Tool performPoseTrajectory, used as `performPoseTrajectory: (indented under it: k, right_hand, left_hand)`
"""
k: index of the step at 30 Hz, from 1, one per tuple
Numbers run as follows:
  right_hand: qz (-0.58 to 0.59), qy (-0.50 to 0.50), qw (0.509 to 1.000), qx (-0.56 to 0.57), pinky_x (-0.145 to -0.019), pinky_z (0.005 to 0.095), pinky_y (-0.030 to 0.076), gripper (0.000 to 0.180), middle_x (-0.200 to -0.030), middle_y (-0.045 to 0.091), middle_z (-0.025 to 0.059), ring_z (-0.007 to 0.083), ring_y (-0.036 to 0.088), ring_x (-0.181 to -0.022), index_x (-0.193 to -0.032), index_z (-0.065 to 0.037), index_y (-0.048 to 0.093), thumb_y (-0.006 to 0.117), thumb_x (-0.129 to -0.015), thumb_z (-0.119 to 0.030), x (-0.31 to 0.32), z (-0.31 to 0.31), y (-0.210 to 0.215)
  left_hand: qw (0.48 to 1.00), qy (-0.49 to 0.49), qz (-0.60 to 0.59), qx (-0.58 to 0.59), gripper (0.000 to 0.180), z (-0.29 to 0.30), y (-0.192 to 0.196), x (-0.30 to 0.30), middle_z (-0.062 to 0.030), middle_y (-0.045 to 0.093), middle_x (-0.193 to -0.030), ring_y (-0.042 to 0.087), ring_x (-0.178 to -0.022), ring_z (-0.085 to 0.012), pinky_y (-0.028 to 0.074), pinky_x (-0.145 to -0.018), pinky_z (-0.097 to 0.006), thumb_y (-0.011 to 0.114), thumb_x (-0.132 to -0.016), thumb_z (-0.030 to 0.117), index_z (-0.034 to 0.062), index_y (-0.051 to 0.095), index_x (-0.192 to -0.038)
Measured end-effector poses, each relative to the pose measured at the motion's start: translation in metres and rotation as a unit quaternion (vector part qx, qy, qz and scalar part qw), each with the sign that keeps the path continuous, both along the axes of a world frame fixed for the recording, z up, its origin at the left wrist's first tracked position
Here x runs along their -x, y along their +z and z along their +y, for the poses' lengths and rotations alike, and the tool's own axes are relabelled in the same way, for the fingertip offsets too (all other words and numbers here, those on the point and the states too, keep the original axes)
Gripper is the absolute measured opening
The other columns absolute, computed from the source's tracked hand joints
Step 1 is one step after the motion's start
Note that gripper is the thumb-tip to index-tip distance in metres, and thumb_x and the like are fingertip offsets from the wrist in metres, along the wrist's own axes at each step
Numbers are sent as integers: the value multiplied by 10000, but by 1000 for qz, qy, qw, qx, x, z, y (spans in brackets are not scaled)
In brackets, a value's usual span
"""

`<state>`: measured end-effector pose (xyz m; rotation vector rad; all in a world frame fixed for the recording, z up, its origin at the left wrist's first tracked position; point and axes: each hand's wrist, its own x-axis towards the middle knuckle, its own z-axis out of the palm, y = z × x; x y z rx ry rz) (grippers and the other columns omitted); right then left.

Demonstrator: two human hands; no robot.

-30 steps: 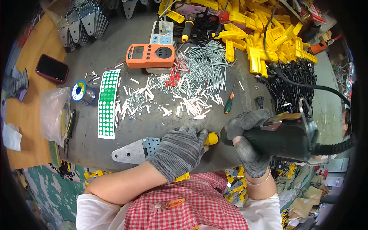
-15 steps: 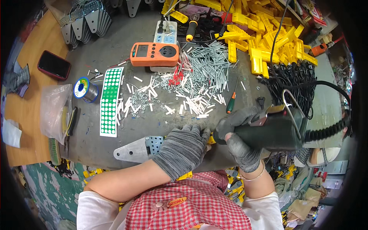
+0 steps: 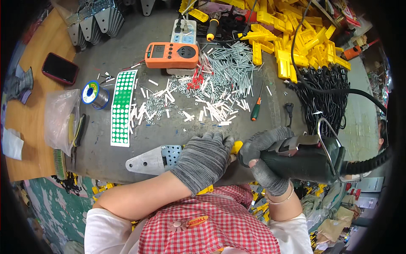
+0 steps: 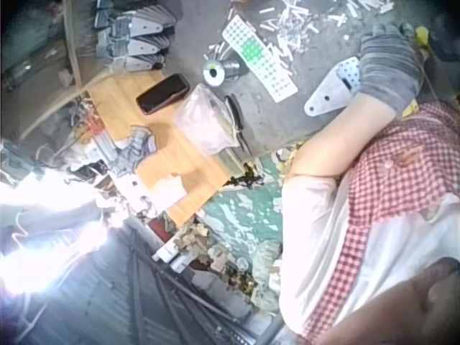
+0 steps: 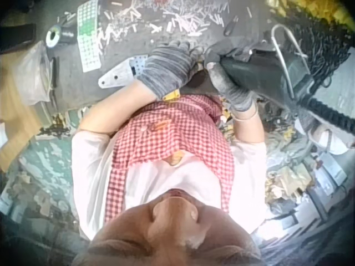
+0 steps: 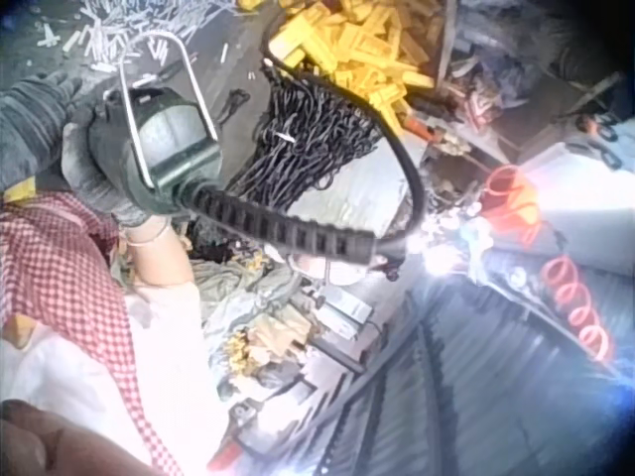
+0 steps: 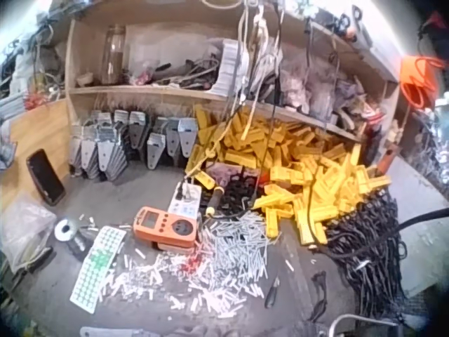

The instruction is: The person assembles a yellow handheld electronic device by integrating internal components and electrical wires into the device housing, then fastens them with screws using an electric screwdriver and solders connections with a soldering iron.

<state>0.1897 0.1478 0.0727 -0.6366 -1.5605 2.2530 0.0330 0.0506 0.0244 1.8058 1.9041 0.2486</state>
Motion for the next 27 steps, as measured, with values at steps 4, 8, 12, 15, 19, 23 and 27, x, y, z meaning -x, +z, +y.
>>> performPoseTrajectory:
  k: [4, 8, 12, 15, 19, 23, 27]
  right_hand:
    - [-77, 8, 758, -648, -734, 290, 460, 319, -900, 565, 42, 156, 538, -796, -1038, -75, 501, 743, -861, -184, -4, -5, -24]
    - [12, -53, 979, -199, -632, 235, 471, 145, -782, 648, 25, 121, 620, -708, -821, -63, 632, 723, -742, 18, 3, -9, 7]
    - [25, -66, 985, -159, -655, 241, 501, 108, -803, 669, 39, 124, 640, -722, -824, -47, 667, 719, -762, 24, 8, -7, 10]
    - [-18, -2, 968, -250, -652, 253, 518, 125, -810, 669, 64, 160, 657, -754, -853, -10, 675, 745, -796, -97, -4, 3, 3]
    - [10, -41, 987, -157, -654, 266, 528, 284, -838, 672, 94, 182, 666, -766, -901, 30, 669, 773, -795, -212, -1, -2, -4]
    - [-18, -38, 985, -170, -675, 273, 496, 112, -852, 665, 51, 167, 630, -732, -864, -53, 653, 727, -782, -31, 0, -2, -5]
    - [-4, -43, 937, -345, -543, 291, 425, 306, -713, 560, 48, 143, 507, -603, -960, -53, 530, 791, -823, -137, 5, 0, -17]
  left_hand:
    - [997, 0, 58, -56, 525, -8, -5, -2, -160, 626, -1109, 599, -1069, -320, 484, -916, -440, 576, -900, 348, 52, 546, -1331]
    - [998, 17, -2, -53, 496, -6, -3, -3, -162, 627, -1101, 605, -1039, -318, 482, -902, -448, 575, -911, 362, 48, 562, -1295]
    - [998, 17, -1, -64, 476, -3, -6, -3, -164, 630, -1058, 609, -1007, -330, 487, -884, -458, 583, -913, 361, 51, 569, -1273]
    - [997, 16, -5, -69, 464, -4, -4, -3, -162, 633, -1028, 615, -990, -333, 491, -874, -461, 588, -913, 361, 57, 575, -1263]
    - [997, 24, -8, -73, 461, -4, -5, -1, -161, 635, -1012, 619, -968, -334, 493, -865, -463, 584, -916, 371, 57, 581, -1253]
    - [998, 20, -7, -54, 464, -2, -4, 0, -164, 633, -1011, 619, -971, -335, 494, -864, -462, 576, -921, 380, 52, 584, -1249]
    - [997, 19, 5, -72, 476, -6, -5, -2, -172, 637, -1034, 619, -981, -342, 494, -869, -462, 577, -923, 378, 41, 581, -1258]
